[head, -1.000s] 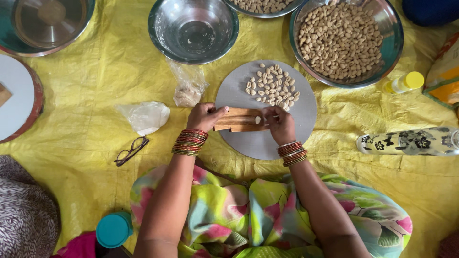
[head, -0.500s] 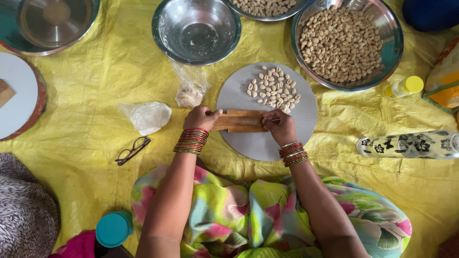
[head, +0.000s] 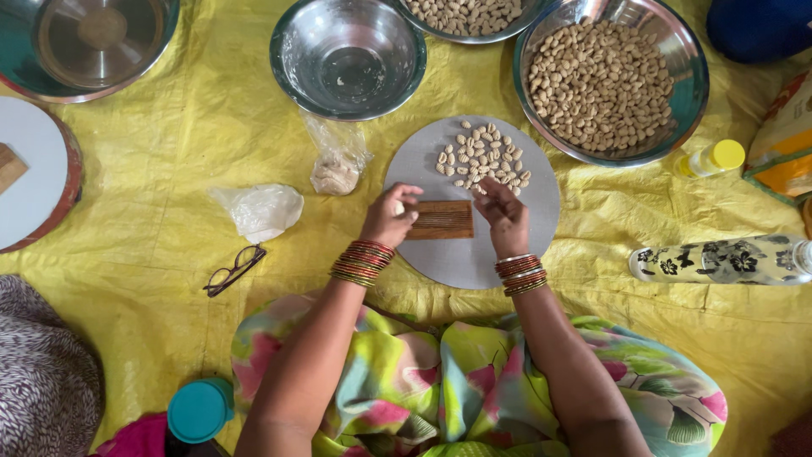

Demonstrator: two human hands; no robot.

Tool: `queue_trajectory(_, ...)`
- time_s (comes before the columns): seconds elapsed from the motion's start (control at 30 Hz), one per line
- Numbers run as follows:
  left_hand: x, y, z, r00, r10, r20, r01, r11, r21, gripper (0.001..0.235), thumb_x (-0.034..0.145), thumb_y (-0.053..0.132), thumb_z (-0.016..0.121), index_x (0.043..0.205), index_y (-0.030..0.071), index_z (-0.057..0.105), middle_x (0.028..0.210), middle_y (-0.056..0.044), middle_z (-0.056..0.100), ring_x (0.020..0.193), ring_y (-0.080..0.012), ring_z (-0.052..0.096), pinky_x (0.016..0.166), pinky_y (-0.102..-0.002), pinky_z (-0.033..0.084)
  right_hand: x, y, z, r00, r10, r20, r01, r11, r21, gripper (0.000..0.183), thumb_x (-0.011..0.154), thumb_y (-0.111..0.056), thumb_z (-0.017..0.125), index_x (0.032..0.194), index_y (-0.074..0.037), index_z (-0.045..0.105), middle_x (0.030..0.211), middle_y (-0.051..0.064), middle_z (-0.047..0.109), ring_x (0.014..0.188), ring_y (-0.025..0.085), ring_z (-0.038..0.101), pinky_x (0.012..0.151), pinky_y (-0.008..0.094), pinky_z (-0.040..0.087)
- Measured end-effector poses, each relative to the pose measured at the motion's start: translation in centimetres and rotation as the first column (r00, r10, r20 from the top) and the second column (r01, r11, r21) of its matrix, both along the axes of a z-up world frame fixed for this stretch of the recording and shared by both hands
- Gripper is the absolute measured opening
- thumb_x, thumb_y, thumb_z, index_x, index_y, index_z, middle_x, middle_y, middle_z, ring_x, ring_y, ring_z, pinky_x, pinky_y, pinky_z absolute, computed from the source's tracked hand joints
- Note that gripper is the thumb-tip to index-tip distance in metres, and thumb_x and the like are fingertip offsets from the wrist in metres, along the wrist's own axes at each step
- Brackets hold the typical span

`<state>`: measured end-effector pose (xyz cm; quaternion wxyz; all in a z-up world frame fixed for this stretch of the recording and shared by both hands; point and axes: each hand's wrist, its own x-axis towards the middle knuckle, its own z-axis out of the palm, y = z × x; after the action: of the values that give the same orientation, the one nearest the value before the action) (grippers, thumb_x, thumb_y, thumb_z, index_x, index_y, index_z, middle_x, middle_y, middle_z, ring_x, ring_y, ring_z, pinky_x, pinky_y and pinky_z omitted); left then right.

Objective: The person sits on a yellow tarp and repeatedly shapes small dough pieces using a wooden ridged mold. They press the dough into the mold, release the shaped snack onto a metal plate, and continue the process with additional dough pieces from a nearby bowl.

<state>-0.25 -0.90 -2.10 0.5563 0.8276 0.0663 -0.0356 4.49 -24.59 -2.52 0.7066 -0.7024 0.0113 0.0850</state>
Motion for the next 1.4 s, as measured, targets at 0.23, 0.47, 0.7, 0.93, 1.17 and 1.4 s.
queue_trajectory(0.23, -0.6, -2.1, -1.5, 0.979, -0.140, -0.146, -0.009, 0.692, -0.722, 0.054, 0.104, 0.027, 0.061, 0.154, 0.013, 0.044, 0.084, 0.000, 0.042, 0.072, -0.0069, 0.046, 0.071, -0.023, 0.053, -2.7, 2.4, 2.4, 0.817, 0.386, 0.427, -0.187, 0.879, -0.438, 0.046, 0.078, -0.005, 0.083, 0.123, -0.004, 0.071, 0.114, 0.009, 0.073, 0.100, 0.021, 0.066, 0.090, 0.035, 0.055)
queue_trajectory(0.47, -1.0, -2.9, -1.0, 0.947, -0.239, -0.217, -0.076, 0.487, -0.870, 0.072, 0.103, 0.044, 0.057, 0.163, 0.014, 0.033, 0.097, 0.002, 0.042, 0.078, -0.0066, 0.050, 0.083, -0.026, 0.057, -3.3, 3.0, 3.6, 0.746, 0.465, 0.476, -0.192, 0.835, -0.515, 0.037, 0.078, -0.008, 0.083, 0.113, -0.005, 0.075, 0.106, 0.007, 0.074, 0.097, 0.022, 0.065, 0.096, 0.039, 0.047)
queue_trajectory(0.7, -0.6, -2.3, -1.9, 0.885, -0.413, -0.214, 0.089, 0.602, -0.793, 0.081, 0.102, 0.043, 0.059, 0.166, 0.019, 0.015, 0.122, -0.007, 0.051, 0.112, -0.0142, 0.060, 0.101, -0.035, 0.058, -3.8, 2.9, 3.5, 0.753, 0.428, 0.500, -0.190, 0.869, -0.457, 0.023, 0.081, 0.001, 0.075, 0.104, -0.002, 0.073, 0.104, 0.011, 0.072, 0.097, 0.028, 0.068, 0.086, 0.039, 0.056)
queue_trajectory(0.93, -0.7, -2.4, -0.5, 0.893, -0.433, -0.125, 0.209, 0.642, -0.737, 0.069, 0.102, 0.052, 0.047, 0.158, 0.014, 0.034, 0.129, -0.008, 0.063, 0.103, -0.0168, 0.072, 0.085, -0.034, 0.064, -3.5, 2.5, 2.8, 0.751, 0.420, 0.510, -0.157, 0.864, -0.479, 0.024, 0.079, 0.002, 0.075, 0.102, -0.003, 0.075, 0.095, 0.010, 0.072, 0.089, 0.026, 0.069, 0.081, 0.037, 0.058)
queue_trajectory(1.17, -0.6, -2.6, 0.2, 0.918, -0.379, -0.120, 0.198, 0.698, -0.688, 0.055, 0.103, 0.050, 0.050, 0.146, 0.017, 0.044, 0.084, 0.000, 0.064, 0.066, -0.0076, 0.063, 0.059, -0.025, 0.057, -3.9, 2.7, 3.7, 0.792, 0.335, 0.511, -0.110, 0.900, -0.421, 0.022, 0.081, 0.006, 0.075, 0.100, -0.003, 0.078, 0.089, 0.008, 0.071, 0.081, 0.021, 0.069, 0.074, 0.034, 0.059)
queue_trajectory(1.4, -0.5, -2.4, 0.8, 0.946, -0.308, -0.100, 0.177, 0.751, -0.636, 0.046, 0.102, 0.039, 0.058, 0.141, 0.017, 0.044, 0.080, 0.000, 0.067, 0.060, -0.0059, 0.055, 0.053, -0.022, 0.048, -4.4, 3.2, 4.0, 0.907, 0.247, 0.342, -0.166, 0.954, -0.249, 0.016, 0.089, 0.013, 0.064, 0.100, 0.004, 0.072, 0.093, 0.010, 0.068, 0.080, 0.017, 0.077, 0.069, 0.029, 0.065)
